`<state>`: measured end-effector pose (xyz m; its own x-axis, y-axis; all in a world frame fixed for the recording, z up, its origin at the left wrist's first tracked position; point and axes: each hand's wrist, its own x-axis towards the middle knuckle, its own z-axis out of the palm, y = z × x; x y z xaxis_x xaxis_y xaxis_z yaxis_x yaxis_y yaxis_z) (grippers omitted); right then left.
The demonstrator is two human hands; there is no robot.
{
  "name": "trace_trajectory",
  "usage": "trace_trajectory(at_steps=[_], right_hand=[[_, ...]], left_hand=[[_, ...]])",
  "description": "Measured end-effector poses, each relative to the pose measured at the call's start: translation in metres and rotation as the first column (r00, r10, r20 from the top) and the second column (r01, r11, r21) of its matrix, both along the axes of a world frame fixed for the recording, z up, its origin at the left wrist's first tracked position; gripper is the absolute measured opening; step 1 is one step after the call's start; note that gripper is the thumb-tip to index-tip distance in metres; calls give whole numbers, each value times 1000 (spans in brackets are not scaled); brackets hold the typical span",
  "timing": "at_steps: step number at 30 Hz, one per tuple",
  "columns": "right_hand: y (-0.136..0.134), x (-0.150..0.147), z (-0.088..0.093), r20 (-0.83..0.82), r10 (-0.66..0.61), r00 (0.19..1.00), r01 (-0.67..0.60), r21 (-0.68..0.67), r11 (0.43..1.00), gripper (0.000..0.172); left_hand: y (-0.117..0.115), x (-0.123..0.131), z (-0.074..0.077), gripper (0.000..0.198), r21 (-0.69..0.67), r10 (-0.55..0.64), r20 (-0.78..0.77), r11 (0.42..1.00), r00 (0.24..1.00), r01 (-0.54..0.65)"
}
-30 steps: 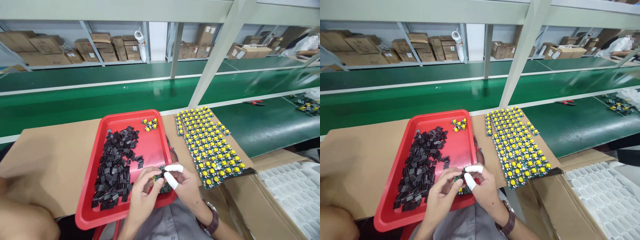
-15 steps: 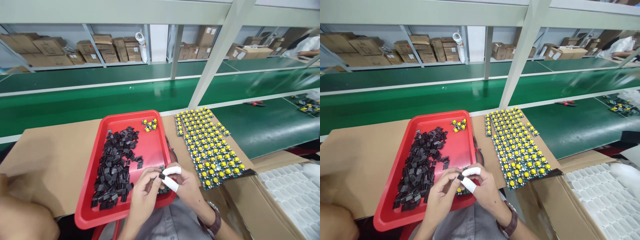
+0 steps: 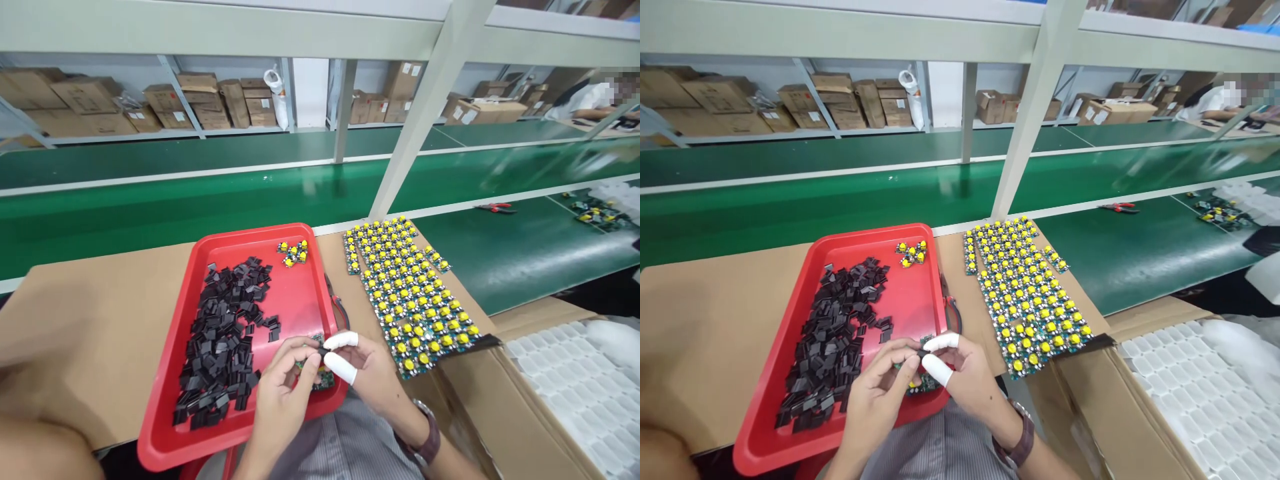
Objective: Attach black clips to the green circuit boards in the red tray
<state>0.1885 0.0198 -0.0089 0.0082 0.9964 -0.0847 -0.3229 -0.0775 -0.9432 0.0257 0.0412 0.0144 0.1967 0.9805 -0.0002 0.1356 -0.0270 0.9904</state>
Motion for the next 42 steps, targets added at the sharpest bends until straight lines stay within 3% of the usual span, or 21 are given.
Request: trace_trajectory(at_steps=[2, 4, 7, 10, 14, 16, 19, 23, 31, 38, 42], right_hand=[[0, -1, -1, 58, -17, 998, 15, 35, 999, 9], [0, -1, 0, 235, -97, 967, 54, 180, 982, 10], [0, -1, 6, 473, -262, 841, 36, 435, 900, 20], [5, -2, 14, 515, -314, 798, 7, 513, 859, 20], [15, -3, 16, 501, -408, 763, 18, 614, 789, 18], [13, -2, 14, 443, -414, 795, 100, 578, 810, 18], [6, 2, 8, 248, -353, 902, 262, 334, 905, 14], [1, 5, 0, 69, -252, 965, 247, 69, 966, 7], [-6, -7, 4, 214, -122, 969, 104, 92, 990, 13], [-9, -13, 4, 461, -154, 874, 108, 126, 986, 13], [-11, -12, 6, 520, -161, 839, 71, 189, 979, 13]], left_hand=[[-2, 3, -2, 18, 8, 24, -40, 1000, 999, -24], [-3, 7, -4, 19, 29, 69, -72, 997, 995, -67], [-2, 11, -4, 23, 60, 147, -80, 988, 986, -142], [4, 6, -5, 26, 52, 181, -109, 983, 977, -176], [19, -3, -10, 31, 4, 128, -167, 992, 978, -130], [17, -5, -10, 33, -9, 87, -118, 996, 989, -88], [7, -6, -8, 42, -59, 30, -16, 998, 999, -31], [-2, -5, -9, 57, -146, 50, 204, 989, 978, -20], [-13, -4, -22, 36, -98, 26, 316, 995, 949, 5], [-19, -7, -31, 39, -54, 29, 198, 998, 980, -18], [-21, -9, -36, 33, -6, 38, 121, 999, 992, -37]])
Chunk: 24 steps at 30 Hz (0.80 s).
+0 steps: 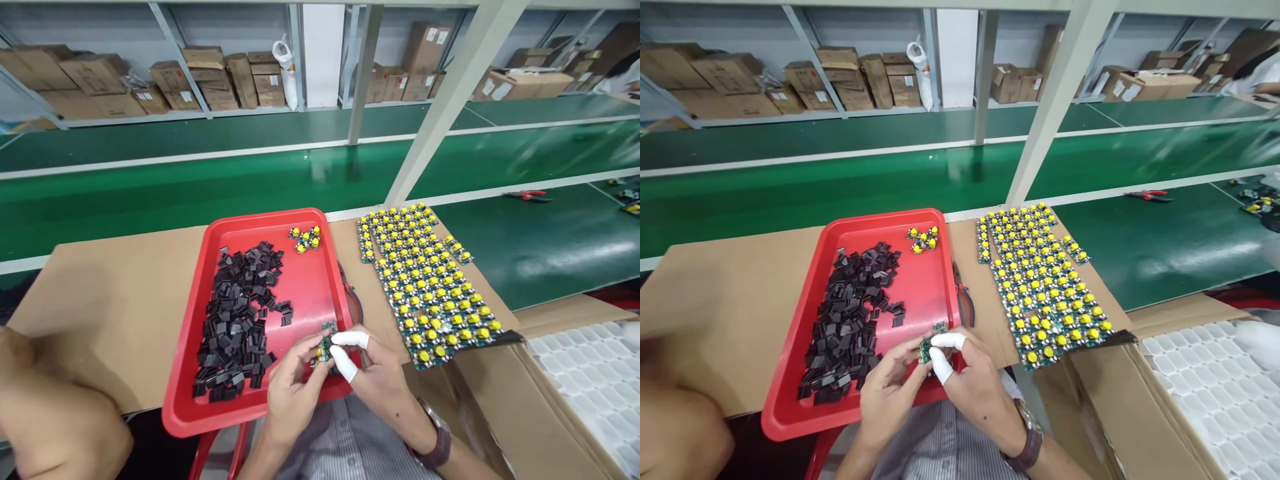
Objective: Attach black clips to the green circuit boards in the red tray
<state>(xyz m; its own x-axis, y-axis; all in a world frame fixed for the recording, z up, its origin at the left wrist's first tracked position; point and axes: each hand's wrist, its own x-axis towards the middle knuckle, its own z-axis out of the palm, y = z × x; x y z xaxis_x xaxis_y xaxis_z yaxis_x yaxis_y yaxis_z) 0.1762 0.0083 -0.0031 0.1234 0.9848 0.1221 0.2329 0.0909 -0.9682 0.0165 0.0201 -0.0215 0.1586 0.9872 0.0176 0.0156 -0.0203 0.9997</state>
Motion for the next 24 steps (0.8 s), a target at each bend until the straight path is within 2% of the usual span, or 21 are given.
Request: trace_trajectory(at_steps=[7, 14, 20, 24], right_hand=[[3, 4, 7, 30, 63, 998, -62, -32, 998, 12], [9, 12, 17, 114, 167, 979, -167, -10, 986, 18], [14, 19, 16, -6, 236, 972, -235, -129, 964, 23], [15, 23, 18, 141, 274, 951, -266, -75, 961, 27]], left_hand=[[-2, -5, -8, 32, 125, 35, -172, 992, 985, -14], [-3, -4, -10, 33, 133, 20, -162, 991, 987, 1], [-2, -3, -6, 34, 203, 35, -194, 979, 980, 5], [0, -2, -1, 31, 156, 42, -177, 988, 983, -14]])
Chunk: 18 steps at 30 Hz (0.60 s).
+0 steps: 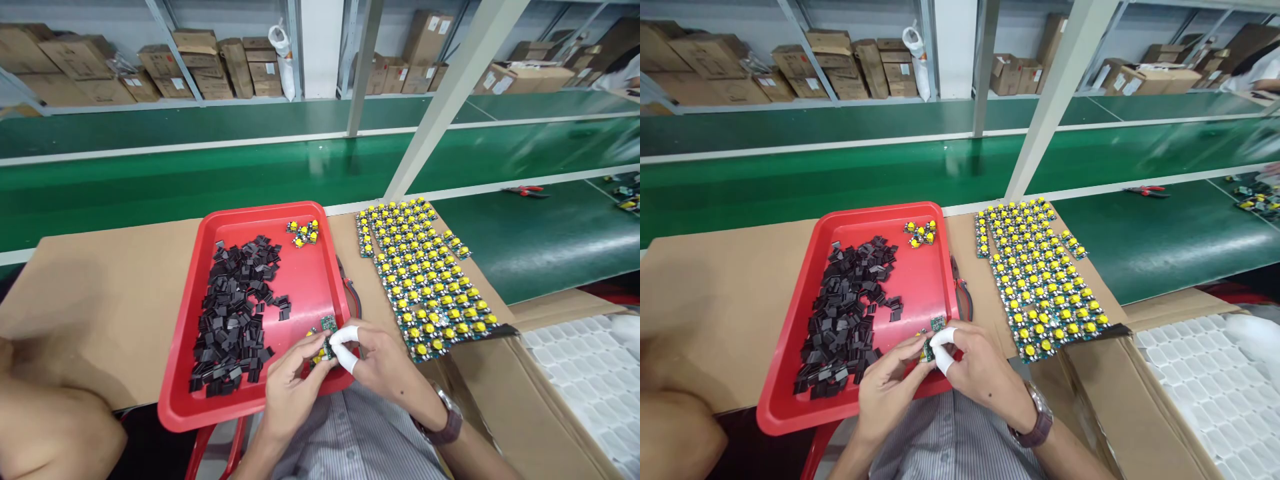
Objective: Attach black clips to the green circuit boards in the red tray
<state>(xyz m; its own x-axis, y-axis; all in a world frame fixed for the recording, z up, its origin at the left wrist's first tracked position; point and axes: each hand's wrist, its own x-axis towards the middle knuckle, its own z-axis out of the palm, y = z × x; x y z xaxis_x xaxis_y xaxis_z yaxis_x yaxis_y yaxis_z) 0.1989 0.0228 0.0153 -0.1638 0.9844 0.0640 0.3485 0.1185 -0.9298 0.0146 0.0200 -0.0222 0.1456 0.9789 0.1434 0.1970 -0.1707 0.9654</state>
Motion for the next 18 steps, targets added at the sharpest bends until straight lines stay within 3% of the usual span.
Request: trace_trajectory(at_steps=[8, 12, 18], right_hand=[[0, 5, -1, 45, 34, 998, -35, 23, 999, 22], [1, 6, 1, 132, 96, 987, -105, 66, 992, 23], [-4, 3, -13, -156, -37, 987, 11, -161, 987, 21]], left_hand=[[1, 0, 0, 34, 109, -37, -59, 993, 998, 44], [1, 0, -1, 36, 58, -38, -78, 997, 996, 42], [2, 1, 0, 35, 39, -49, -56, 998, 997, 51]])
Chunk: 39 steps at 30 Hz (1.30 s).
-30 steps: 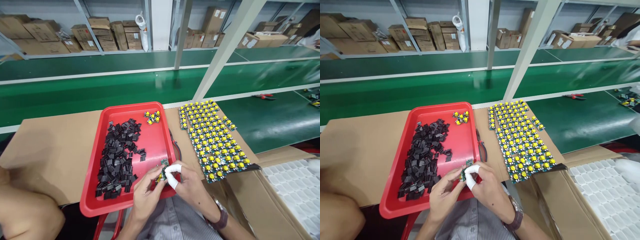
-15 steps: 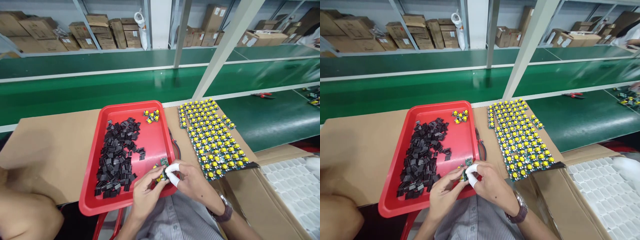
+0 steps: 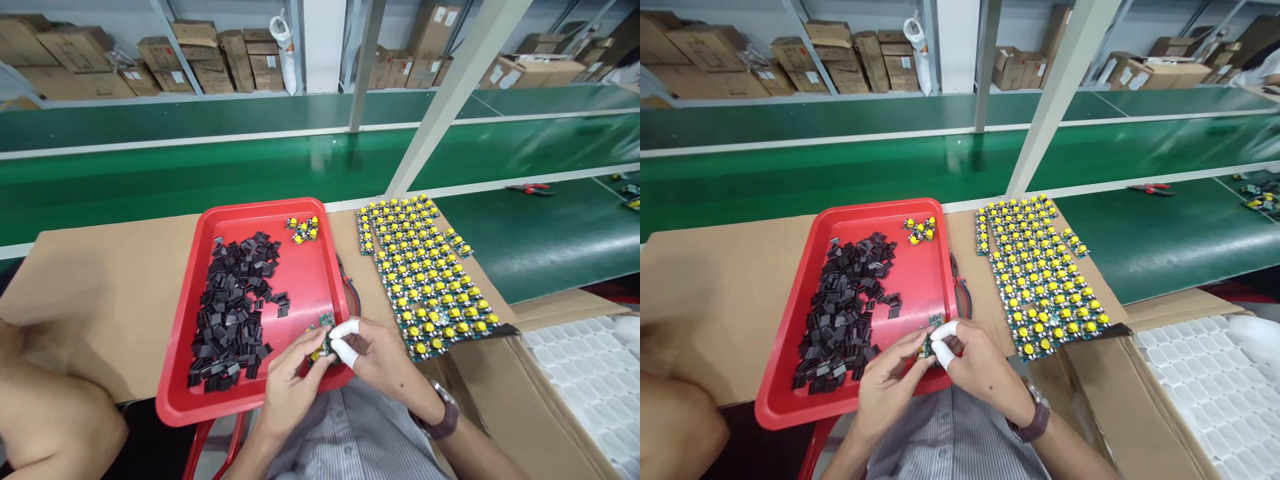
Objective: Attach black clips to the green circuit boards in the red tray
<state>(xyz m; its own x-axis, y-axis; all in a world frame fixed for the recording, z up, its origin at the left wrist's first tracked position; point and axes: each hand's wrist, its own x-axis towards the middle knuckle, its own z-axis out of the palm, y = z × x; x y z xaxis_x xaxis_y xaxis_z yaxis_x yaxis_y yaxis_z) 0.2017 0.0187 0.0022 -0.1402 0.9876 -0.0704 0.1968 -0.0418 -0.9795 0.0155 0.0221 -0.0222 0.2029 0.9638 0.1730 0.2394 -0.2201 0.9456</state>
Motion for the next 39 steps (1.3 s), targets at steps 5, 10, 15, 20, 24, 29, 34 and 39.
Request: trace_trajectory(at_steps=[5, 10, 15, 20, 24, 29, 34, 39], right_hand=[[-1, 1, 3, -45, -42, 998, 42, 3, 999, 18], [2, -1, 4, -36, -58, 998, 59, 24, 998, 14], [2, -5, 4, 85, -47, 995, 41, 70, 997, 13], [-1, -8, 15, 276, -18, 961, -36, 192, 981, 18], [0, -7, 11, 271, 5, 963, -58, 189, 980, 18], [-1, -4, -8, -325, -128, 937, 71, -183, 981, 19], [-2, -6, -10, -434, -245, 867, 110, -314, 943, 23], [1, -6, -1, -333, -193, 923, 115, -238, 964, 12]], left_hand=[[-1, -2, -4, 36, -116, -39, 49, 992, 998, 45], [-3, -3, -7, 38, -154, -41, 13, 987, 999, 43], [-2, -2, -4, 42, 135, 11, -96, 991, 995, 2], [-2, 0, -3, 44, 230, 26, -111, 973, 994, 0], [-3, 1, -3, 46, 264, 23, -111, 964, 994, 7], [-4, -1, 0, 47, 152, 47, -117, 988, 992, -28], [-4, 0, 3, 41, 148, 30, -106, 989, 994, -14], [0, 4, 5, 43, 261, 8, -89, 965, 996, 15]])
